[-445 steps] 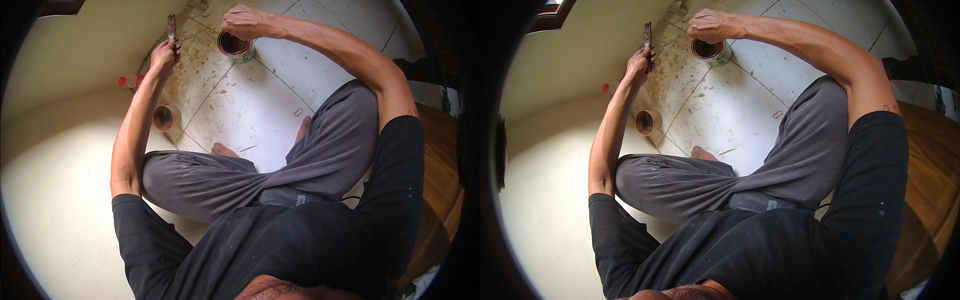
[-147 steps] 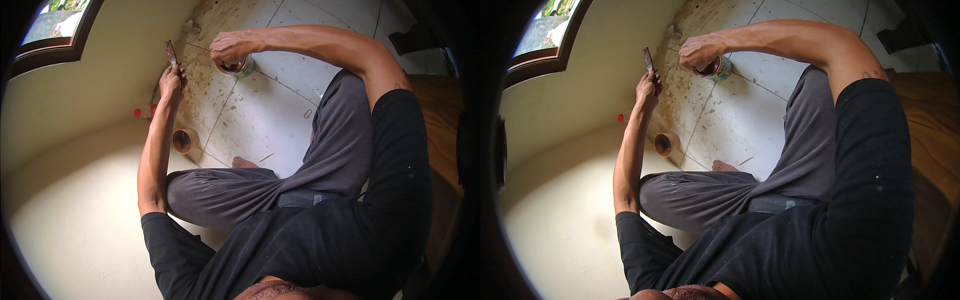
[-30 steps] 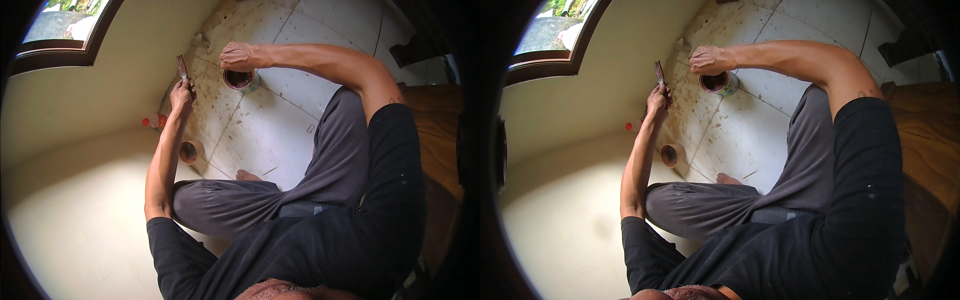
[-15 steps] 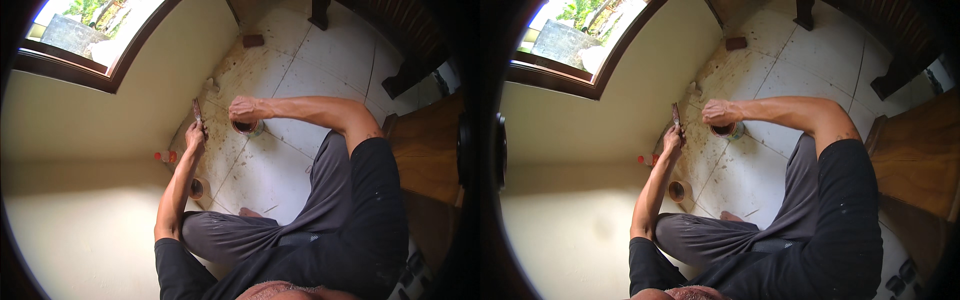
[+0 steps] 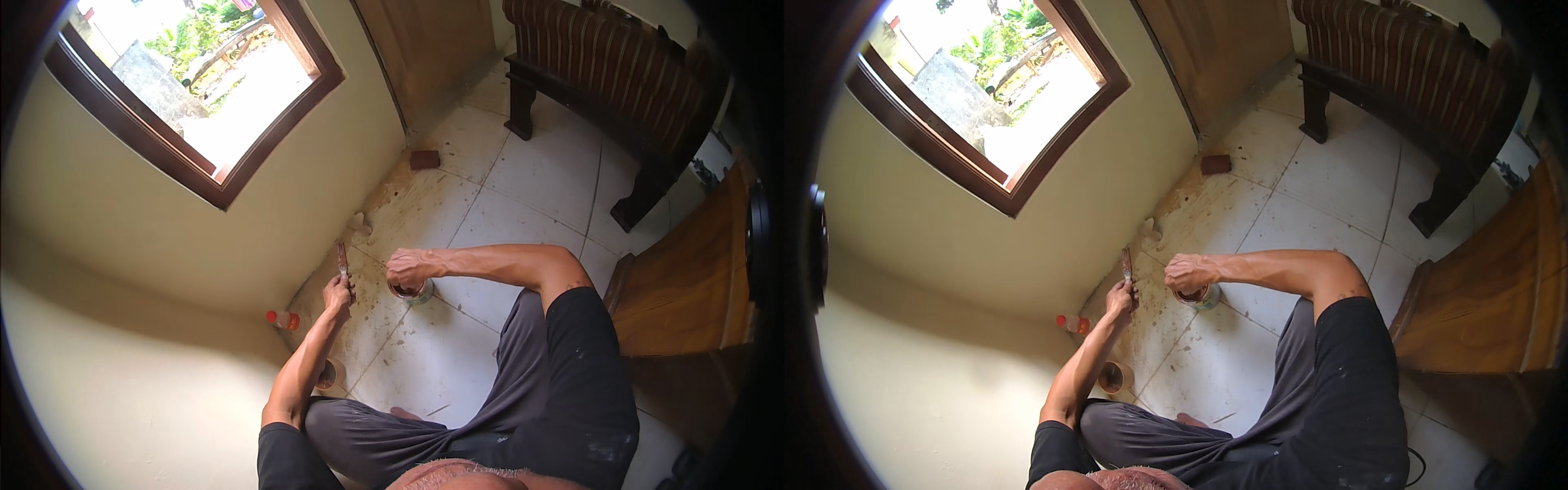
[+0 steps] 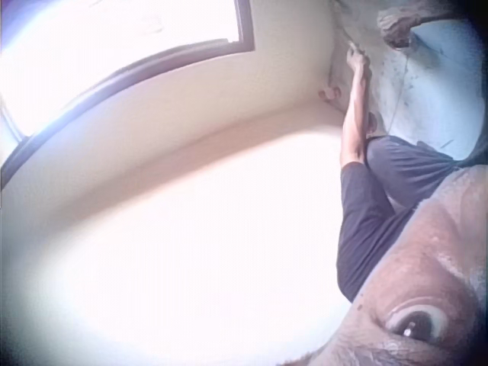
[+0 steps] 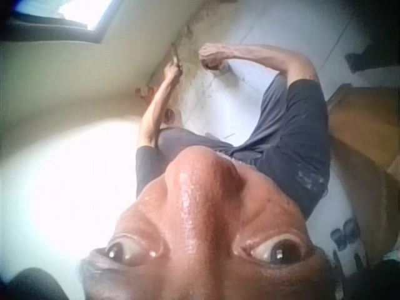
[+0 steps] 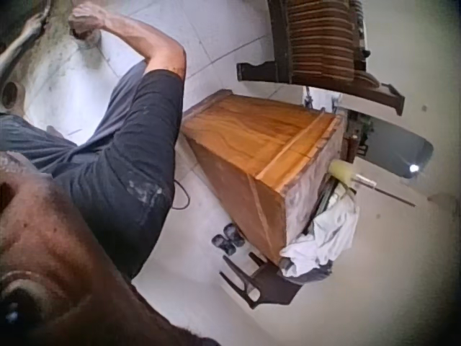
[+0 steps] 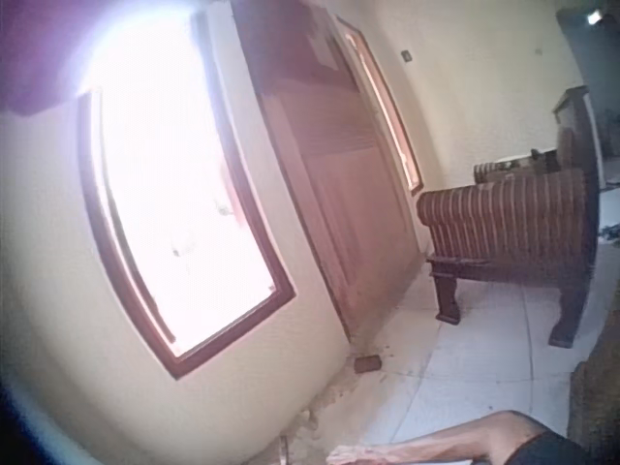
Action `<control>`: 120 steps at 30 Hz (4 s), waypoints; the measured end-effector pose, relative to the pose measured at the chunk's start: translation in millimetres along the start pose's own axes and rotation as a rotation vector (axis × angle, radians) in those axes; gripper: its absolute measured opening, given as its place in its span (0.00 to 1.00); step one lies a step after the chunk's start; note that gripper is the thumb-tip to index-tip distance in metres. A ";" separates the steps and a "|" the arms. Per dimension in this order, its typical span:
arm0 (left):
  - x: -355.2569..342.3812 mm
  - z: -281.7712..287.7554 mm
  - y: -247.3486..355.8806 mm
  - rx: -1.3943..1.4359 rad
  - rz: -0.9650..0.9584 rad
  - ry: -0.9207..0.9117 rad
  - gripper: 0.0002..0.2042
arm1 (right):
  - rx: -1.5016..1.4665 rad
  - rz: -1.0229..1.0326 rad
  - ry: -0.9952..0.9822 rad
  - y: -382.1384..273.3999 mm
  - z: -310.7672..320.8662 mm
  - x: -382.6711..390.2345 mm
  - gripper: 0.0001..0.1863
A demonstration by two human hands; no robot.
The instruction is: The person paints the wooden frame of a door using a brush, dipping it into a can of paint and applying it to the wood.
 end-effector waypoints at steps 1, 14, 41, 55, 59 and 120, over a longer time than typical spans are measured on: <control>-0.2 1.0 -0.5 0.005 -0.002 0.003 0.11 | 0.031 0.026 0.043 -0.1 3.8 0.0 0.09; -2.0 -6.4 3.7 0.003 -0.033 0.021 0.12 | 0.033 0.142 0.157 6.3 6.1 6.1 0.07; 0.0 -8.0 5.6 0.019 -0.028 0.029 0.11 | 0.125 0.013 0.072 5.2 18.6 4.7 0.07; -2.9 -6.3 0.1 0.008 -0.024 0.042 0.13 | 0.011 0.210 0.239 -6.2 17.2 5.4 0.08; -1.2 -1.9 2.5 -0.023 -0.038 0.038 0.13 | -0.002 0.056 -0.049 -2.0 17.8 4.1 0.09; -1.5 1.1 2.4 0.037 -0.006 -0.037 0.12 | 0.111 0.031 0.096 7.3 22.1 9.0 0.07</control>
Point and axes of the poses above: each hand's wrist, its own x-axis away from the middle knuckle, its own z-axis out of the back of the hand, y = z × x, the point moved 3 cm from there along -x, towards the middle knuckle, and after that the axes turned 12 degrees about -x, right-handed, at the moved point
